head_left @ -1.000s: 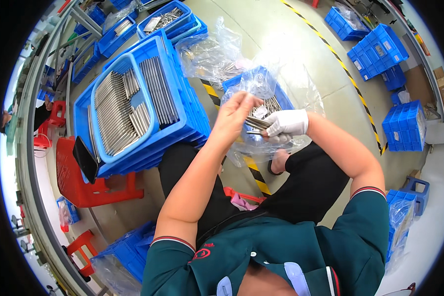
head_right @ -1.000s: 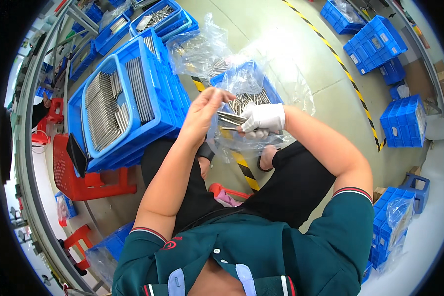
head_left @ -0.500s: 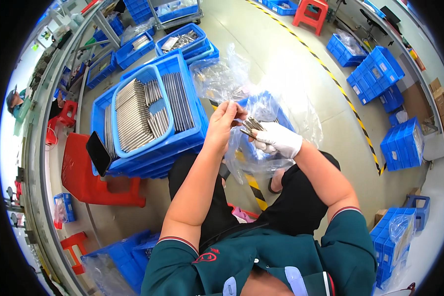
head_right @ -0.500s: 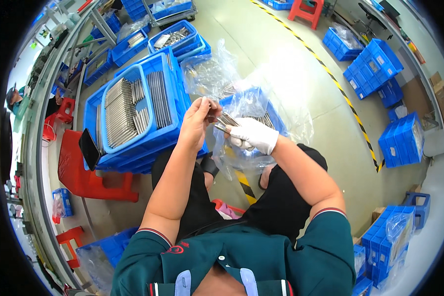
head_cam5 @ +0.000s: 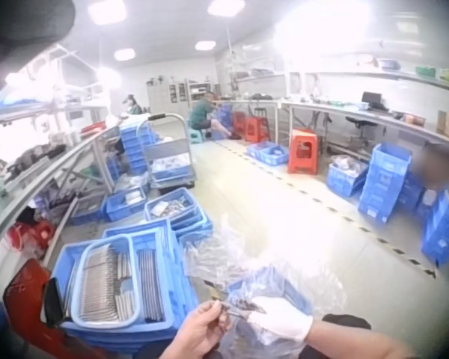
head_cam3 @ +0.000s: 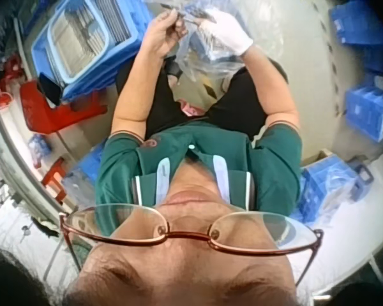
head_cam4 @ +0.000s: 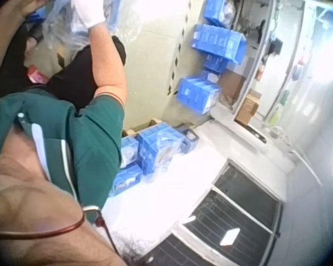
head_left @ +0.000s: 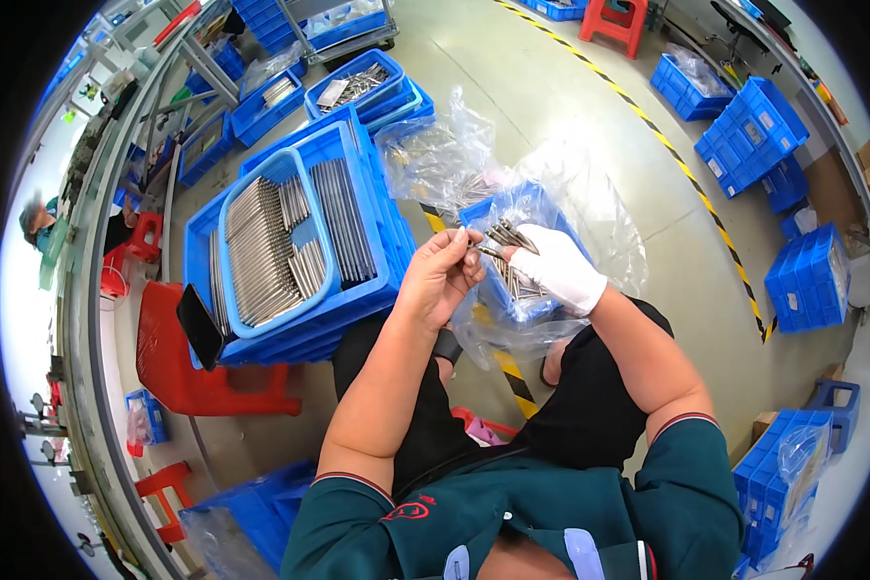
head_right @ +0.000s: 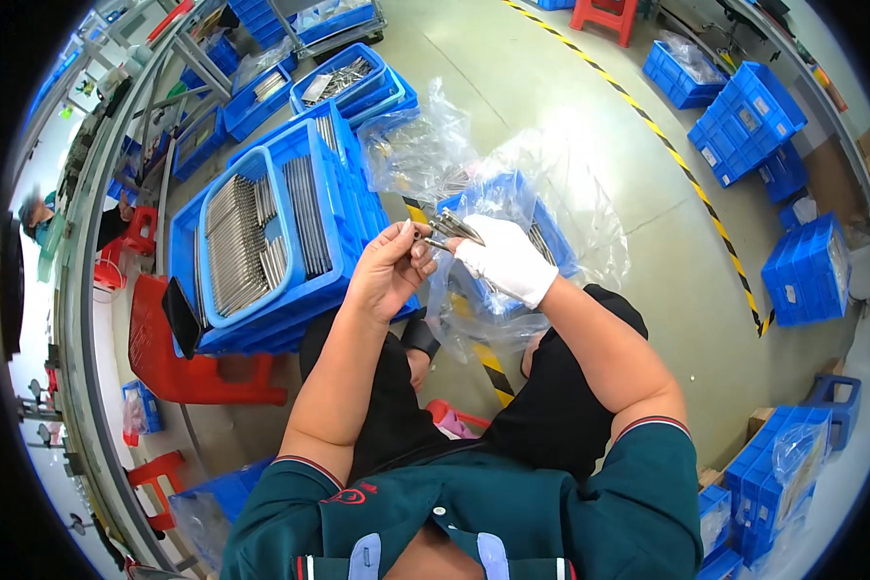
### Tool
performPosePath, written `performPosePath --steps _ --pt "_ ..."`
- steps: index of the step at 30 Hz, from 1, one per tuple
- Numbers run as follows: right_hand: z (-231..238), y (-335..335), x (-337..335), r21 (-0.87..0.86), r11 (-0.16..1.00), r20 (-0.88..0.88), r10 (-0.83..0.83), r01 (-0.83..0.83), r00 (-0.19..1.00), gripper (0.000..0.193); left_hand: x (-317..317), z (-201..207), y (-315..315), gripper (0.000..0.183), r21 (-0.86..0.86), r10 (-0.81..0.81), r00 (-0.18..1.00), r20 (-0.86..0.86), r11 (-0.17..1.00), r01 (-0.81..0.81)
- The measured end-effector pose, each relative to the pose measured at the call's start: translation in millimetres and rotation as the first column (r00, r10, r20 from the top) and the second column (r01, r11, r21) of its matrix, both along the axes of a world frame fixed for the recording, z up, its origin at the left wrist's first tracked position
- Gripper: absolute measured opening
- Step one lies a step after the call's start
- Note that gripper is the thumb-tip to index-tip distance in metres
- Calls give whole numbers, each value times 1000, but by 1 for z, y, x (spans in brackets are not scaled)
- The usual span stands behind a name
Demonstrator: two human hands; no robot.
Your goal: The person sits on the floor and repeatedly picks up small metal rods from a plastic bag, inspects them, and places them into a blue crate. The person handles the rods in small batches, organizing them into the crate.
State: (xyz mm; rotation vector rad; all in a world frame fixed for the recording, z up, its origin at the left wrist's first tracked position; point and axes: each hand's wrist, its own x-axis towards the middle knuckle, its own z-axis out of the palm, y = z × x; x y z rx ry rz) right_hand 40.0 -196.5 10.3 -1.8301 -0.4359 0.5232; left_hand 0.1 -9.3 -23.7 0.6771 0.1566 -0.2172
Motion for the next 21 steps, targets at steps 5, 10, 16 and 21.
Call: performPosePath --steps 5,10,16,21 --pt "-6 -4 7 -52 998 147 27 -19 989 23 2 -3 -4 17 56 -33 999 25 998 31" --pt "0 -4 7 -160 987 230 66 -29 971 26 2 0 -5 17 314 12 996 85 949 -38" --pt "5 -4 4 -262 964 280 117 -41 953 25 2 -3 2 19 469 -9 999 52 883 -16" --pt "3 -1 1 -266 964 320 97 -9 942 24 1 1 -2 17 529 7 996 84 847 -51"
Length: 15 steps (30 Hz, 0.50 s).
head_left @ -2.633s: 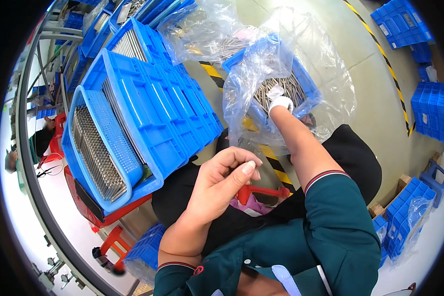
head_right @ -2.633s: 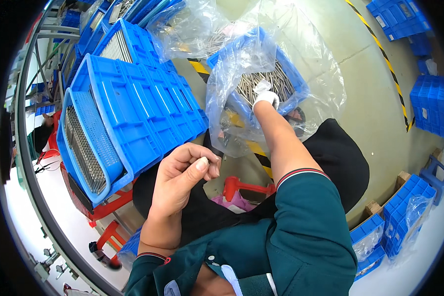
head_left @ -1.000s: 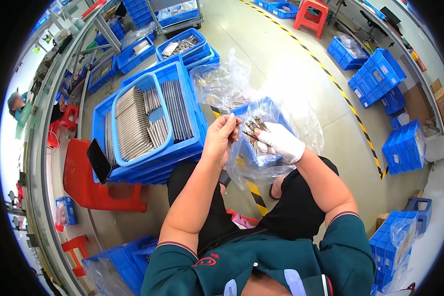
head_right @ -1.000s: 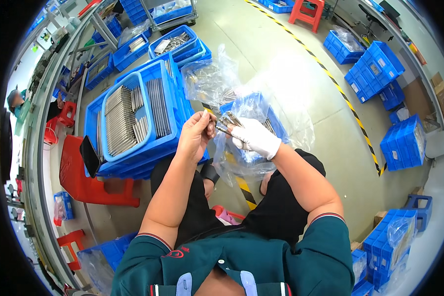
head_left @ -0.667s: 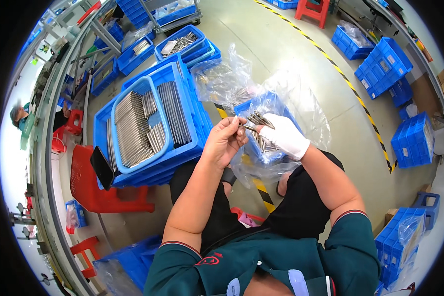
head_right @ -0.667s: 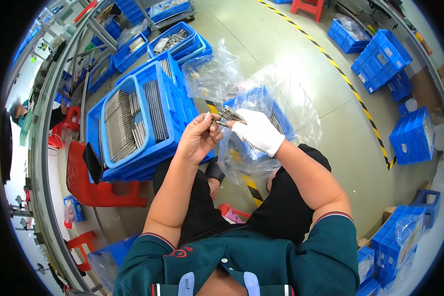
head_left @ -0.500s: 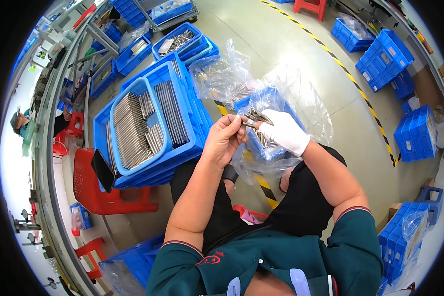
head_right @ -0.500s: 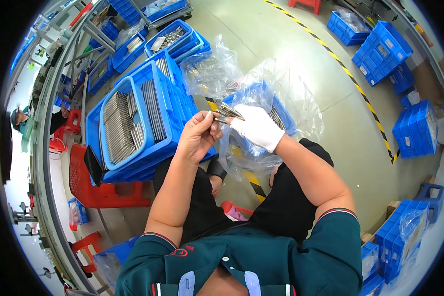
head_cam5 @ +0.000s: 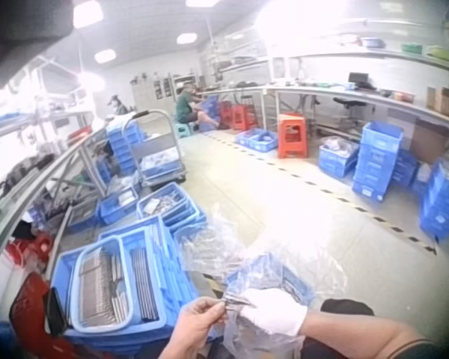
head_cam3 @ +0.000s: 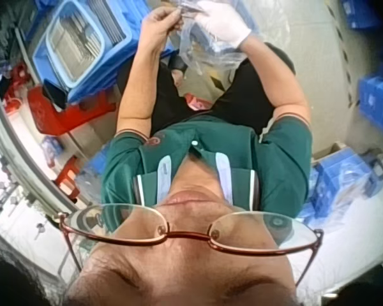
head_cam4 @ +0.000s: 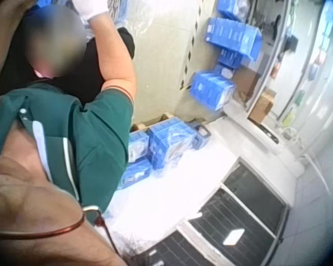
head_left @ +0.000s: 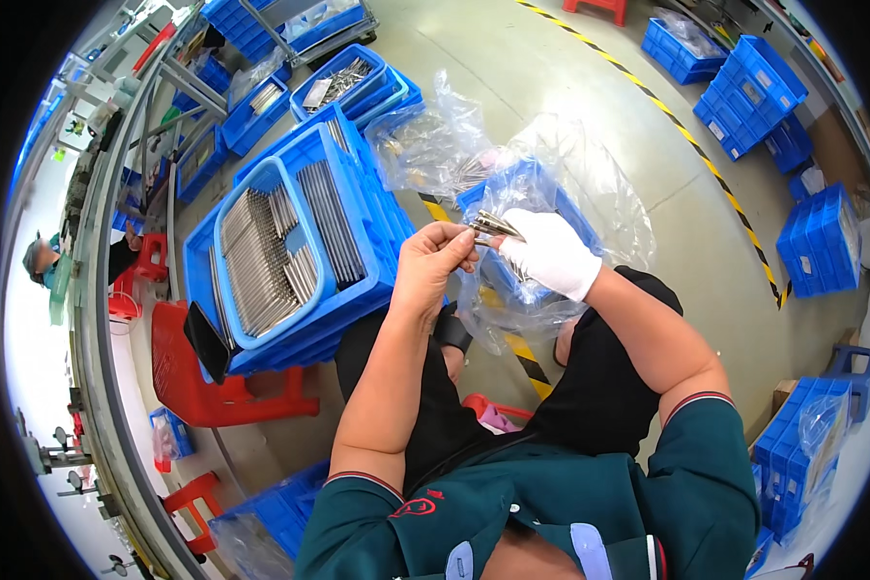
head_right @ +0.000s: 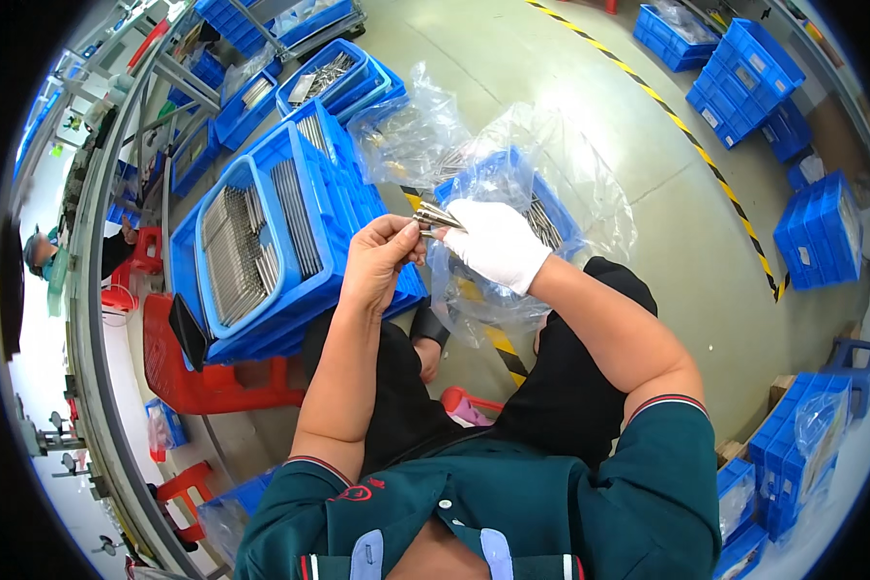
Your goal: The person sits on the floor and repeatedly picks up small metal rods from a plastic bag, inspects them, and places them into a blue crate. The person handles the rods in small batches, organizing them into the crate.
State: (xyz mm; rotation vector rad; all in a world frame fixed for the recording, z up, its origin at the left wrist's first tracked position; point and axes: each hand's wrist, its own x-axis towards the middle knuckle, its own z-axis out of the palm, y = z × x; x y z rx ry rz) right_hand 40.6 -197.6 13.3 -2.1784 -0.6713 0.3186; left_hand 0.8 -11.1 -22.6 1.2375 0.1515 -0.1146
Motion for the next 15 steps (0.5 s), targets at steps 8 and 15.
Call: performPosePath --steps 8,15 --pt "2 0 -2 45 997 -59 -58 60 997 24 -2 7 -4 18 -226 -5 1000 -15 974 1" --pt "0 0 -1 83 996 -14 -23 24 1000 23 0 -8 -3 15 -481 -116 993 -15 872 94"
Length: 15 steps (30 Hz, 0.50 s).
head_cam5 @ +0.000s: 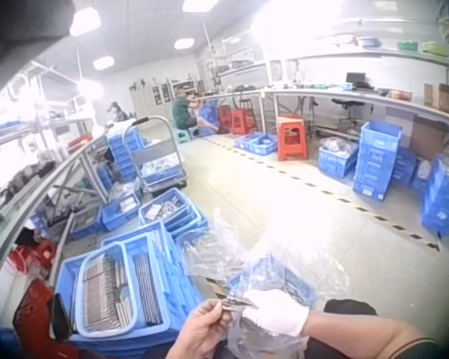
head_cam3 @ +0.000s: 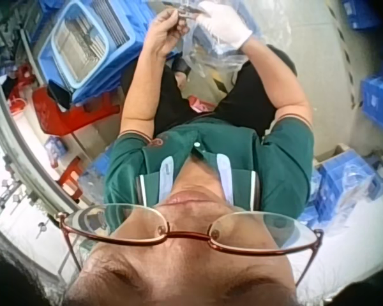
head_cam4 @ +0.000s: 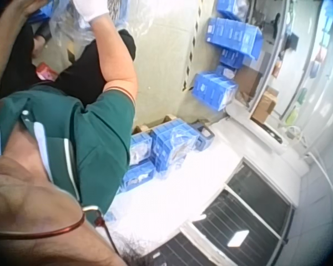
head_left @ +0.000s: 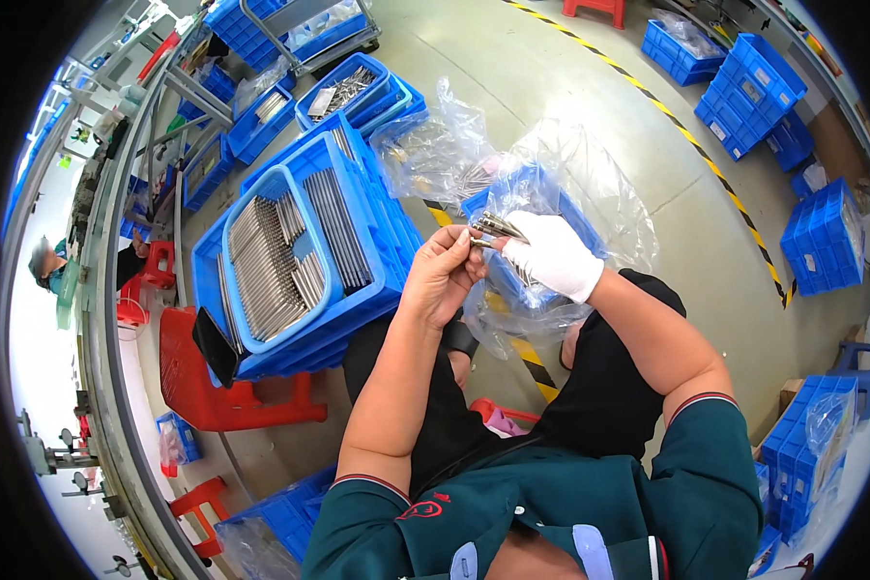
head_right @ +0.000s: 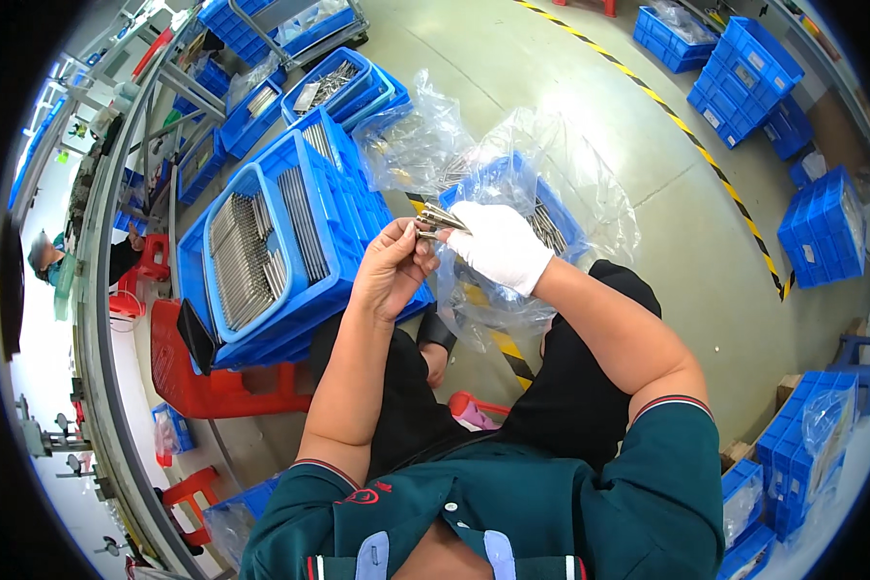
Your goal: The person sits on the floor and repeatedly picks up small metal rods from a plastic bag, inspects them, and places them into a blue crate. The person handles the rods in small batches, organizing them into the crate.
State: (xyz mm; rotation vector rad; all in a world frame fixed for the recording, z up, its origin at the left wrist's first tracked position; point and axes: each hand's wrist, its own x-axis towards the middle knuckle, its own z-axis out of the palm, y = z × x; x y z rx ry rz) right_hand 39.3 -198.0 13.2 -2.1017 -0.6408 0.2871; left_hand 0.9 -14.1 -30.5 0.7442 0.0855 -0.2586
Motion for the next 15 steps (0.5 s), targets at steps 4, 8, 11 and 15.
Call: performPosePath --steps 4,8,11,15 --pt "-1 -2 1 25 999 6 23 -23 1000 22 1 -7 2 13 -196 -144 990 15 970 144" --pt "2 -2 -2 65 998 -31 26 -24 999 21 1 -8 2 13 -250 -189 982 -13 951 179" --pt "-2 -2 1 106 994 -18 9 -7 1000 23 1 -5 -2 15 -106 -95 995 -11 990 94" --pt "3 -1 3 38 999 -25 -16 17 1000 24 -2 8 -4 18 373 80 985 152 918 -133"
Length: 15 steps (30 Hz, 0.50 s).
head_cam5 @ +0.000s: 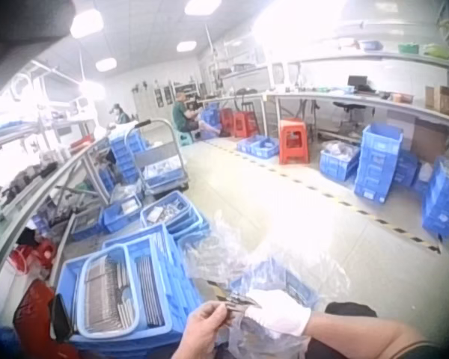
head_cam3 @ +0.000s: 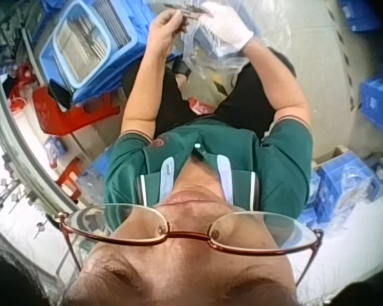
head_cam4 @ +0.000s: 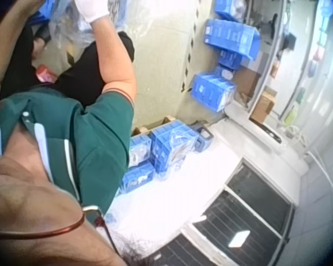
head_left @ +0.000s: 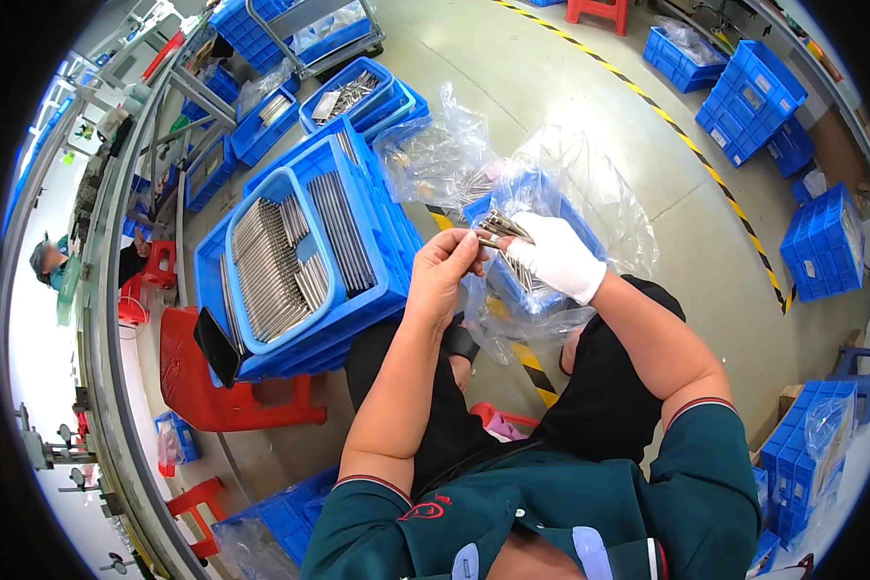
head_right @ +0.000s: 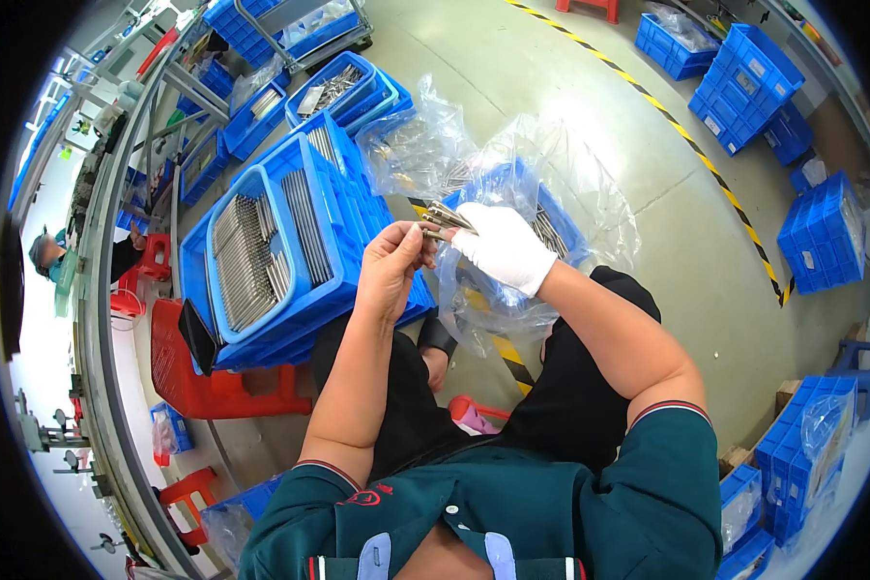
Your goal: The person sits on the floor and repeatedly picks up small metal rods from a plastic bag, inspects them, and places them into a blue crate. The person handles the rods in small batches, organizing them into the crate.
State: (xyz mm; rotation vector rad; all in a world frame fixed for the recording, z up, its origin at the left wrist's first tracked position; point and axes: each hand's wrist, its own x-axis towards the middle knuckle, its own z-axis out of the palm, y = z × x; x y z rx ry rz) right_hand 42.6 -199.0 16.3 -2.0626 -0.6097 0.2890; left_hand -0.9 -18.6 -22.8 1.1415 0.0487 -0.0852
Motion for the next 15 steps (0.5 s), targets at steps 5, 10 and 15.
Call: performPosePath --steps 5,10,15 --pt "-4 -2 2 29 998 -75 51 -49 996 25 -3 6 1 18 265 57 997 55 962 -69" --pt "-2 -5 4 11 999 -62 52 -51 997 28 -3 8 10 16 394 199 972 123 889 -232" --pt "-5 -5 5 -25 997 -33 69 -70 997 25 -1 10 9 17 204 161 986 47 965 -167"
